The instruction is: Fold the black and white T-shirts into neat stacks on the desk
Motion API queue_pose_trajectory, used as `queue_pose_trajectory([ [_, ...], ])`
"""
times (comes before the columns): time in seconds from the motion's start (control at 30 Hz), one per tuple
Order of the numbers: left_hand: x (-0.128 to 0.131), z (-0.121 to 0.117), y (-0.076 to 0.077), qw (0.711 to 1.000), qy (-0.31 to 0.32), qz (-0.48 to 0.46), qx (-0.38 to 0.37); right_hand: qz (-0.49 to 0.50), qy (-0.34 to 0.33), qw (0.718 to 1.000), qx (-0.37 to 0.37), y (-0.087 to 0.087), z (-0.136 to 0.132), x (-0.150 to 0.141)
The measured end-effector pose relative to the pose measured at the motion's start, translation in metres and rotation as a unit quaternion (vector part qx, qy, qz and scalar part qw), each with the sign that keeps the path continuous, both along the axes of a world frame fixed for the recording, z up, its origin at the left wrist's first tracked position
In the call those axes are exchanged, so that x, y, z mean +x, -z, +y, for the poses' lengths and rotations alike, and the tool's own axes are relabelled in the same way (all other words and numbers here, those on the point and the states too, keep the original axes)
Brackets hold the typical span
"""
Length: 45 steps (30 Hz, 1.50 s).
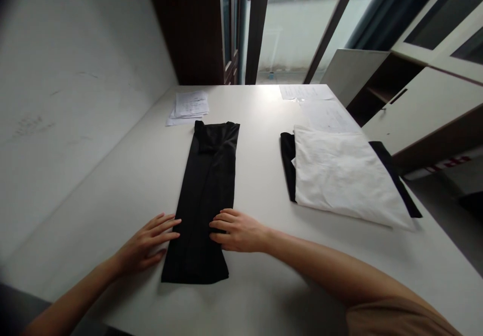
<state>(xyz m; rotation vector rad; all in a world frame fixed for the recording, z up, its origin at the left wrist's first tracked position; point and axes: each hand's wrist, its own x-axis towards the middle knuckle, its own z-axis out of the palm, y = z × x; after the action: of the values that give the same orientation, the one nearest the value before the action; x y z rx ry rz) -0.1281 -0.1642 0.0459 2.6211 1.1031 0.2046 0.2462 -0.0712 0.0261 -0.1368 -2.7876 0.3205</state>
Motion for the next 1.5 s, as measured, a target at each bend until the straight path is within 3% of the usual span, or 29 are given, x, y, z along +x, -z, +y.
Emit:
queue_pose_trajectory([
  [0.17, 0.031, -0.014, -0.008, 0.999, 0.028, 0.021, -0.039, 0.000, 0.021, 0.999, -0.034, -0.001, -0.016, -0.001],
  [0.33, 0.044, -0.010, 0.009, 0.999, 0.036, 0.002, 0.017, -0.031, 0.158, 0.986, -0.045, 0.002, -0.044, -0.009],
  [0.53, 0.038, -0.003, 0.020, 0.996, -0.008, -0.052, 0.069, -0.035, 0.194, 0.978, -0.069, 0.003, -0.042, -0.013],
  [0.73, 0.048, 0.028, 0.021, 0.996, -0.043, -0.028, 0.079, 0.005, 0.193, 0.979, -0.065, 0.005, -0.047, -0.012],
  [0.9, 0.056, 0.053, 0.013, 0.996, -0.049, -0.015, 0.071, 0.124, 0.221, 0.965, -0.067, 0.010, -0.036, -0.002],
  [1.0, 0.063, 0.055, 0.010, 0.998, -0.002, -0.013, 0.059, 0.139, 0.192, 0.969, -0.072, 0.006, -0.027, 0.002],
  [1.1, 0.066, 0.052, 0.011, 0.998, 0.035, -0.012, 0.041, 0.078, 0.135, 0.986, -0.059, -0.001, -0.022, 0.004],
  [1.27, 0.067, 0.042, 0.008, 0.997, 0.049, 0.011, 0.052, 0.009, 0.068, 0.996, -0.053, -0.003, -0.021, 0.009],
  [1.4, 0.069, 0.039, 0.003, 0.996, 0.074, 0.009, 0.045, -0.015, 0.059, 0.997, -0.054, 0.002, -0.027, 0.011],
  [1.5, 0.070, 0.040, 0.001, 0.997, 0.078, -0.007, 0.026, -0.017, 0.073, 0.992, -0.100, 0.004, -0.031, 0.011],
])
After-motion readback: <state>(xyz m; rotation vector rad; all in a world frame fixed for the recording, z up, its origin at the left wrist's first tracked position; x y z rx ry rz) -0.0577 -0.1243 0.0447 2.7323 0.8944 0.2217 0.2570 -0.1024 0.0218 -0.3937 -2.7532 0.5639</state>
